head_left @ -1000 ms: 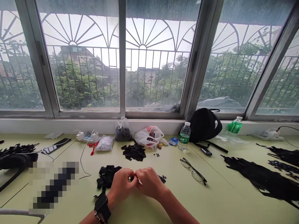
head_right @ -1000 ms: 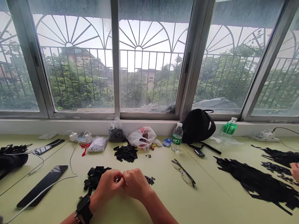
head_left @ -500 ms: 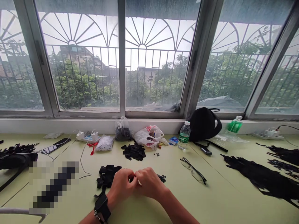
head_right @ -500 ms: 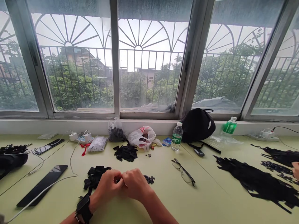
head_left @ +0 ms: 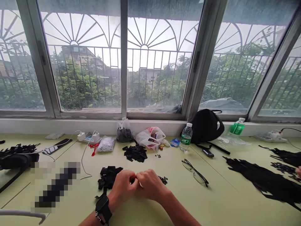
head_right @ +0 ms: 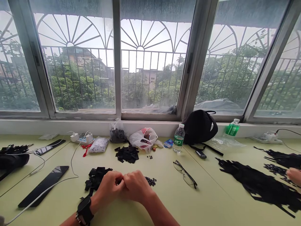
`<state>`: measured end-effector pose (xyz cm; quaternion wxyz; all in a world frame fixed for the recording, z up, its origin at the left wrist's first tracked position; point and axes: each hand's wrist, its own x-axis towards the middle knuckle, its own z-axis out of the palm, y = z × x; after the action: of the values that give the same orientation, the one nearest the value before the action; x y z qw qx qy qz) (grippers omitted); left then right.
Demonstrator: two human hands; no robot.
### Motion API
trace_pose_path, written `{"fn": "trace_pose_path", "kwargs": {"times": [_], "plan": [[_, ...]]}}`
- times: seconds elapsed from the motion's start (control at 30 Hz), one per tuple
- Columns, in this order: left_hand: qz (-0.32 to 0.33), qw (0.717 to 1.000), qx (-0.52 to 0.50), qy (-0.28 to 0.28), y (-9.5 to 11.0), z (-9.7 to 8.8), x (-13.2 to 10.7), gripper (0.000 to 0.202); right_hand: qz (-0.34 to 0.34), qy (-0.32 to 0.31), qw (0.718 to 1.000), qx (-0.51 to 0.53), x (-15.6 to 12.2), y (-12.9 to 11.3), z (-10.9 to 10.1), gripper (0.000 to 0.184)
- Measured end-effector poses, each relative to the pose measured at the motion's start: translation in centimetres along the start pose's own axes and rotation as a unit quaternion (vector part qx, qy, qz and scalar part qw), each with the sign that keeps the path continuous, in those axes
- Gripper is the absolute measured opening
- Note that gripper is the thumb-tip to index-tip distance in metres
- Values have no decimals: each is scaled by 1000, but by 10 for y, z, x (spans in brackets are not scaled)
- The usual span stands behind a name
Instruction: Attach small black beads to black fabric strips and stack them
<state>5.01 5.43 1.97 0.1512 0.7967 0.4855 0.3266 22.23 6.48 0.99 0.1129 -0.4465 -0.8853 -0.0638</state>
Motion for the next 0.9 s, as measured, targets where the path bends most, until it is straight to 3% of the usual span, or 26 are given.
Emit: {"fn": "trace_pose_path", "kwargs": {"times": [0.27, 0.9], "plan": [[21, 1000, -17, -8, -1, 1, 1, 25, 1, 15, 1000, 3, 1, 1, -2, 8], [2, 1000, -23, -9, -15, 11, 2, 26, 11, 13, 1000, 0, 0, -3, -3, 10]]}}
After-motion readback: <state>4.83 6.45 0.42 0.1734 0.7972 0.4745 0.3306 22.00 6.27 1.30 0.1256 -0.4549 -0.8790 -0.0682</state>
